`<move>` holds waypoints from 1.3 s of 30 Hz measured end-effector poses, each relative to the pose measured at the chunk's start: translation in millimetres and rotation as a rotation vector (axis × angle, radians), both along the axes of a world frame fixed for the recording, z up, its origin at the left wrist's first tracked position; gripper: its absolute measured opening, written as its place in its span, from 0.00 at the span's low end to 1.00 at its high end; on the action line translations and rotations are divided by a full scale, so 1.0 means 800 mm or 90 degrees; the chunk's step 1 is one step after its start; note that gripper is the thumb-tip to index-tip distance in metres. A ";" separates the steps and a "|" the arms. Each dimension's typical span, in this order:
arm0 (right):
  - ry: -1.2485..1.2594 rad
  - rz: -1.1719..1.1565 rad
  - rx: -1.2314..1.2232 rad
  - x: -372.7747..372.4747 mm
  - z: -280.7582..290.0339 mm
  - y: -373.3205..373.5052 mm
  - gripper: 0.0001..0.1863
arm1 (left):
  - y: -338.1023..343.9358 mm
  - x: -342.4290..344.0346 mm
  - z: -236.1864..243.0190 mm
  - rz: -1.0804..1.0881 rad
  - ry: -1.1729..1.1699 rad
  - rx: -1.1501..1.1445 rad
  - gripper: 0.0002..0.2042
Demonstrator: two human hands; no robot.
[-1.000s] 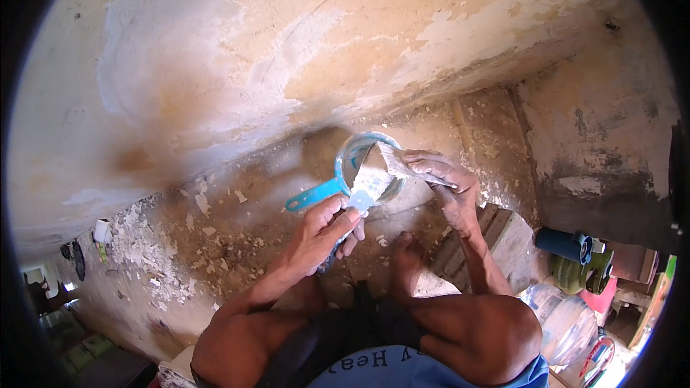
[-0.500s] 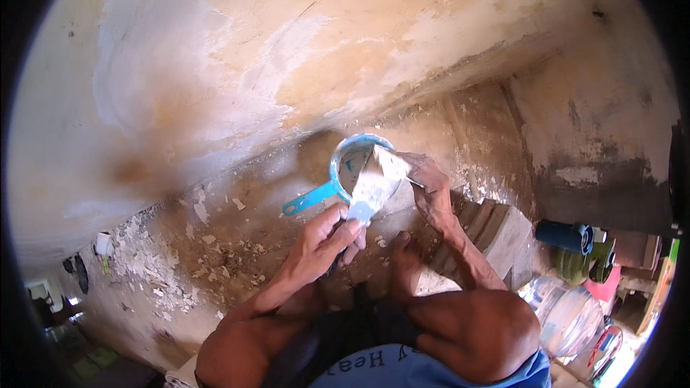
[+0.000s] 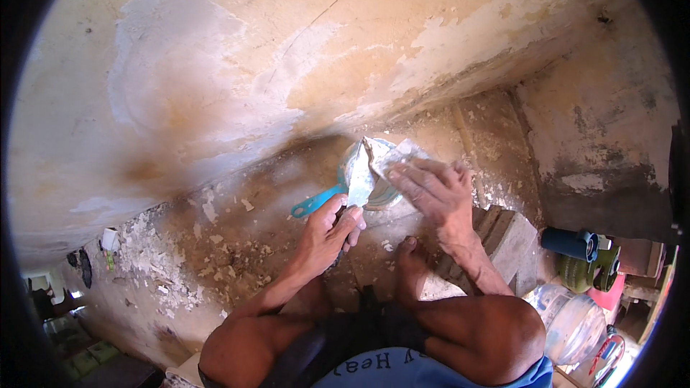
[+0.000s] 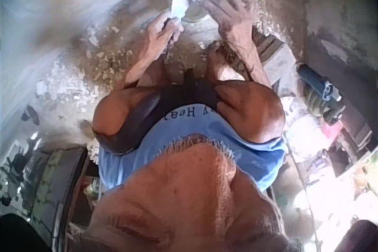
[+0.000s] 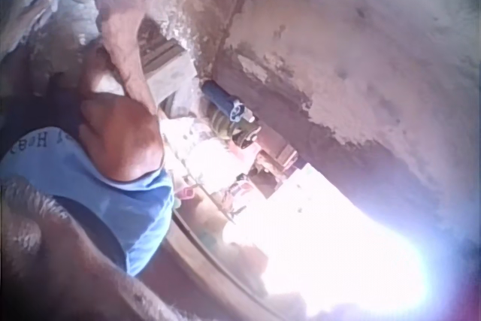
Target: The person applies patching compound to a corner wall by hand and with a putty knife, smoothing it over damaged areas. They scoop compound from a container and spread it repeatedly across the wall surface.
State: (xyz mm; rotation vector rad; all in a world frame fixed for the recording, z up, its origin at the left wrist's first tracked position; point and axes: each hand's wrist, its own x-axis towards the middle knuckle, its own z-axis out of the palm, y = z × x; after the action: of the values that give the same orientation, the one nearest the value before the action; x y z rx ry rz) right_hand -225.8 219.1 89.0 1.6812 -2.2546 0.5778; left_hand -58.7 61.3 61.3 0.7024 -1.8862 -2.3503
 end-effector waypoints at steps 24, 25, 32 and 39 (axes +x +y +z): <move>-1.030 -0.190 -0.599 -0.065 0.032 0.154 0.09 | -0.042 0.096 -0.122 -0.038 -0.036 -0.252 0.13; -0.948 -0.221 -0.568 -0.075 0.041 0.170 0.08 | -0.051 0.119 -0.130 -0.101 -0.099 -0.258 0.17; -0.129 -0.431 -0.191 -0.146 0.133 0.239 0.16 | -0.026 0.128 -0.119 -0.184 -0.180 -0.301 0.19; 0.563 -0.463 0.267 -0.294 0.216 0.318 0.34 | -0.004 0.091 -0.132 -0.208 -0.180 -0.286 0.19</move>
State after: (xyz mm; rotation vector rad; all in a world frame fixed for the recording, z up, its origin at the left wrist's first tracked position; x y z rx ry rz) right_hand -460.7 473.4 262.0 0.8130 -2.0842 -0.7042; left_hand 14.1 58.3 -44.1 0.7516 -2.7099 -1.9293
